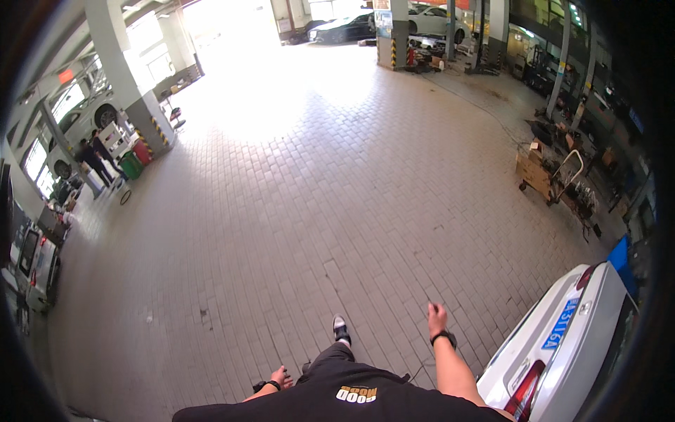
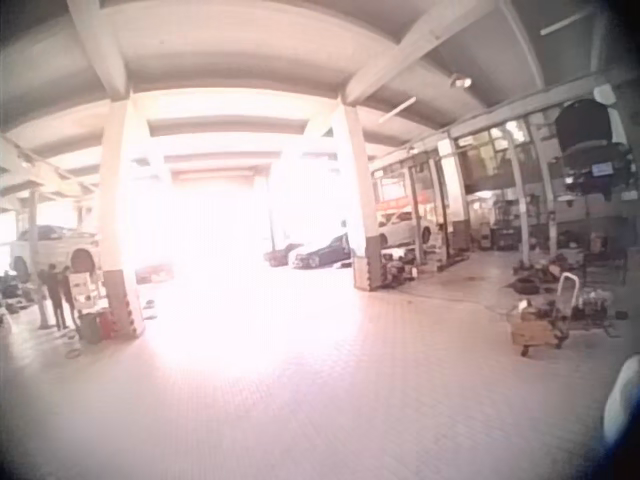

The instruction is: Inspecting components under the hood and around the engine bay of a car.

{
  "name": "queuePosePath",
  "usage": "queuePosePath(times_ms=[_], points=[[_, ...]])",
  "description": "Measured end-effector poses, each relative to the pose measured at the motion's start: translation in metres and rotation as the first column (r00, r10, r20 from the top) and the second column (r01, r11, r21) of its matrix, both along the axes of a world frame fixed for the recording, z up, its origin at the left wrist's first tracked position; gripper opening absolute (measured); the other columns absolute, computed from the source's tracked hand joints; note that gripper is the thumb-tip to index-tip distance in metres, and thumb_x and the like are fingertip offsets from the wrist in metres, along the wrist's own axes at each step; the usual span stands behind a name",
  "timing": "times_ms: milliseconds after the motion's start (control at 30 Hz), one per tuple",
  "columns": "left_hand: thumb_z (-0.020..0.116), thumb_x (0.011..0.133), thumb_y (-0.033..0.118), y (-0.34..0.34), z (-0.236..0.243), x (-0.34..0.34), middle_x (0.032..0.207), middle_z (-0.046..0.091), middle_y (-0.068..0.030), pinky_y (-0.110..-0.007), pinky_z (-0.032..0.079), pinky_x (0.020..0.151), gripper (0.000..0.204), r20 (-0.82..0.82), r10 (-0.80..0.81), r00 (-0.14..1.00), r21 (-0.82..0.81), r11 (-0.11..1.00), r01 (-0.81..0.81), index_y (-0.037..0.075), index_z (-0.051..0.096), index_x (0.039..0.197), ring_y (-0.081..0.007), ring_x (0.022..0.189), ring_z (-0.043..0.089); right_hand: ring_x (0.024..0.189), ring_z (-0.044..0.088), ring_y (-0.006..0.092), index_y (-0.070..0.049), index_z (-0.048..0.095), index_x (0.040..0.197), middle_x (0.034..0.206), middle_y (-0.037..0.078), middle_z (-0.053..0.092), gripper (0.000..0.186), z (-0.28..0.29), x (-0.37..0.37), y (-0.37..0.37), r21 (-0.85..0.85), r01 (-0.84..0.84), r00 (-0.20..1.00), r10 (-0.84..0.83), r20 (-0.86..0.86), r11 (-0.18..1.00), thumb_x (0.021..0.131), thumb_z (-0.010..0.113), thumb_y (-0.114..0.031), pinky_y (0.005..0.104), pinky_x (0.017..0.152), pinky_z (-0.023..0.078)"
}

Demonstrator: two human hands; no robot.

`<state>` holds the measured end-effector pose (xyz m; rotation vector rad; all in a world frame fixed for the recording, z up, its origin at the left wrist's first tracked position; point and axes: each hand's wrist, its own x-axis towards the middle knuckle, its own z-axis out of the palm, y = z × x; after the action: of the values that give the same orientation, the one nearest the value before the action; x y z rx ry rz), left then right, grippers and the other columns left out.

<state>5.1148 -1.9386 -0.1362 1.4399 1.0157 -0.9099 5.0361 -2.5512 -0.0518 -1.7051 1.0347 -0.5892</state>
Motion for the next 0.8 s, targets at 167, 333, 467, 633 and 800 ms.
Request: queuePosePath(times_ms=[167, 333, 467, 633, 800], points=[[0.046, 0.098, 0.044, -0.085, 0.001, 0.227, 0.129, 0.055, -0.0136, -0.047, 0.053, 0.079, 0.048, 0.104, 0.068, 0.992, -0.058, 0.996, -0.062, 0.015, 0.044, 0.136, -0.0338, 0.109, 0.059, 0.050, 0.047, 0.0159, -0.003, 0.049, 0.068, 0.057, 0.006, 0.047, 0.029, -0.077, -0.046, -0.034, 0.156, 0.356, 0.921, -0.318, -0.226, 0.921, 0.083, 0.061, -0.025, 0.0361, 0.045, 0.039], [0.048, 0.098, 0.042, -0.174, 0.060, 0.429, 0.136, 0.050, -0.0193, -0.045, 0.050, 0.088, 0.055, 0.253, 0.005, 0.968, -0.093, 0.995, 0.019, 0.010, 0.039, 0.142, -0.0349, 0.112, 0.057, 0.043, 0.044, 0.0178, -0.006, 0.050, 0.073, 0.057, 0.005, 0.043, 0.027, -0.059, -0.021, -0.047, 0.129, 0.665, 0.679, -0.525, -0.513, 0.735, 0.084, 0.055, -0.030, 0.0364, 0.037, 0.033], [0.049, 0.097, 0.047, -0.240, 0.067, 0.550, 0.129, 0.055, -0.0138, -0.040, 0.051, 0.079, 0.049, 0.295, -0.175, 0.939, -0.083, 0.975, 0.207, 0.014, 0.046, 0.133, -0.0294, 0.106, 0.060, 0.044, 0.044, 0.0180, -0.006, 0.050, 0.074, 0.057, 0.005, 0.042, 0.028, -0.046, 0.084, -0.081, 0.114, 0.810, 0.530, -0.635, -0.562, 0.575, 0.085, 0.055, -0.031, 0.0370, 0.038, 0.033], [0.050, 0.098, 0.040, -0.289, 0.046, 0.643, 0.144, 0.041, -0.0245, -0.052, 0.044, 0.098, 0.059, 0.168, -0.160, 0.973, -0.033, 0.985, 0.168, 0.008, 0.034, 0.145, -0.0422, 0.121, 0.051, 0.045, 0.043, 0.0182, -0.005, 0.051, 0.075, 0.057, 0.005, 0.042, 0.030, -0.085, 0.266, -0.159, 0.154, 0.807, 0.553, -0.637, -0.536, 0.571, 0.085, 0.054, -0.034, 0.0378, 0.040, 0.033], [0.049, 0.098, 0.040, -0.330, 0.051, 0.733, 0.144, 0.044, -0.0209, -0.052, 0.044, 0.097, 0.053, 0.048, -0.020, 0.999, 0.020, 1.000, 0.019, 0.012, 0.040, 0.142, -0.0419, 0.122, 0.050, 0.045, 0.041, 0.0167, -0.007, 0.049, 0.075, 0.057, 0.003, 0.041, 0.032, -0.109, 0.517, -0.279, 0.352, 0.614, 0.789, -0.539, -0.295, 0.706, 0.087, 0.053, -0.037, 0.0369, 0.040, 0.032]])
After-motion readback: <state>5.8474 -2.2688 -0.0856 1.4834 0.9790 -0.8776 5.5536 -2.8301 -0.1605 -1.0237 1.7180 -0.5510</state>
